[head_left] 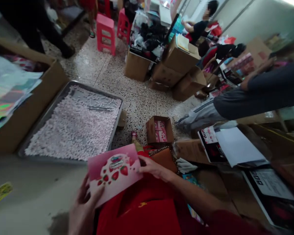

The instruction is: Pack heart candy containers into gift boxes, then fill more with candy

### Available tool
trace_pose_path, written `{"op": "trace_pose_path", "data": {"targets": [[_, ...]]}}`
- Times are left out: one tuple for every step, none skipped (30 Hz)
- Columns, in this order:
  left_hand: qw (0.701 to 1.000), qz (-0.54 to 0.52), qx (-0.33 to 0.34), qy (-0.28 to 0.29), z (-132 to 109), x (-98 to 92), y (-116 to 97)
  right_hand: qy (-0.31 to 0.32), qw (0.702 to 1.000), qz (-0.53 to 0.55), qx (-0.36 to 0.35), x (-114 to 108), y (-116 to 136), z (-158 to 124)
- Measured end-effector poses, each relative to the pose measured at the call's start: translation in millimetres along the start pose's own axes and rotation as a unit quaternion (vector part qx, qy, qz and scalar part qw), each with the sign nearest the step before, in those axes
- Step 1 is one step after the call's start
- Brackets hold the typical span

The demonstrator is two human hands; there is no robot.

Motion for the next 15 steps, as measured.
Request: {"op": "trace_pose_path", "data": {"targets": [[0.997, -0.075, -0.011, -0.006, 17, 13.7, -16, -0.047, 0.998, 0.03, -0.021, -35, 8, -4], [0.99, -0.143, -0.015, 0.004, 38, 33.5, -37, -0.092, 0.993, 0.065, -0.042, -72, 15, -5], [0.979, -0.2, -0.013, 0.029, 62, 58.0, -61, -0.132, 0.984, 0.101, -0.06, -110, 21, -4], [0.97, -0.235, -0.007, 0.061, 87, 84.5, -87, -0.169, 0.973, 0.137, -0.076, -150, 26, 0], [0.965, -0.245, 0.001, 0.092, 112, 110.6, -113, -0.206, 0.96, 0.168, -0.089, -192, 30, 6], [0.966, -0.232, 0.007, 0.115, 136, 134.5, -137, -0.247, 0.945, 0.19, -0.1, -236, 34, 11], [0.969, -0.215, 0.001, 0.126, 159, 154.9, -155, -0.29, 0.929, 0.205, -0.106, -281, 37, 15], [0.971, -0.201, -0.018, 0.126, 179, 171.5, -168, -0.332, 0.912, 0.214, -0.106, -324, 39, 17], [0.973, -0.193, -0.045, 0.118, 195, 184.4, -178, -0.37, 0.897, 0.222, -0.1, -362, 39, 16], [0.974, -0.189, -0.071, 0.105, 208, 193.9, -185, -0.398, 0.884, 0.229, -0.086, -395, 36, 14], [0.974, -0.183, -0.09, 0.095, 217, 201.8, -192, -0.416, 0.875, 0.238, -0.066, -422, 31, 10], [0.974, -0.178, -0.102, 0.092, 222, 210.0, -200, -0.428, 0.868, 0.247, -0.045, -444, 24, 5], [0.974, -0.174, -0.107, 0.1, 225, 219.8, -208, -0.431, 0.866, 0.253, -0.018, -460, 17, 0], [0.972, -0.176, -0.109, 0.112, 227, 230.4, -215, -0.439, 0.862, 0.255, -0.006, -476, 12, -6], [0.969, -0.183, -0.114, 0.122, 229, 241.4, -221, -0.452, 0.857, 0.249, -0.001, -490, 9, -11]]}}
Point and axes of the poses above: each hand's wrist, its own z-axis towards the middle knuckle, its own x-axis out of the palm, y = z × x, the point moved 10 cm from there along z, towards the middle knuckle, and after that the axes turned 1 degree about z, right-handed, at the moved point
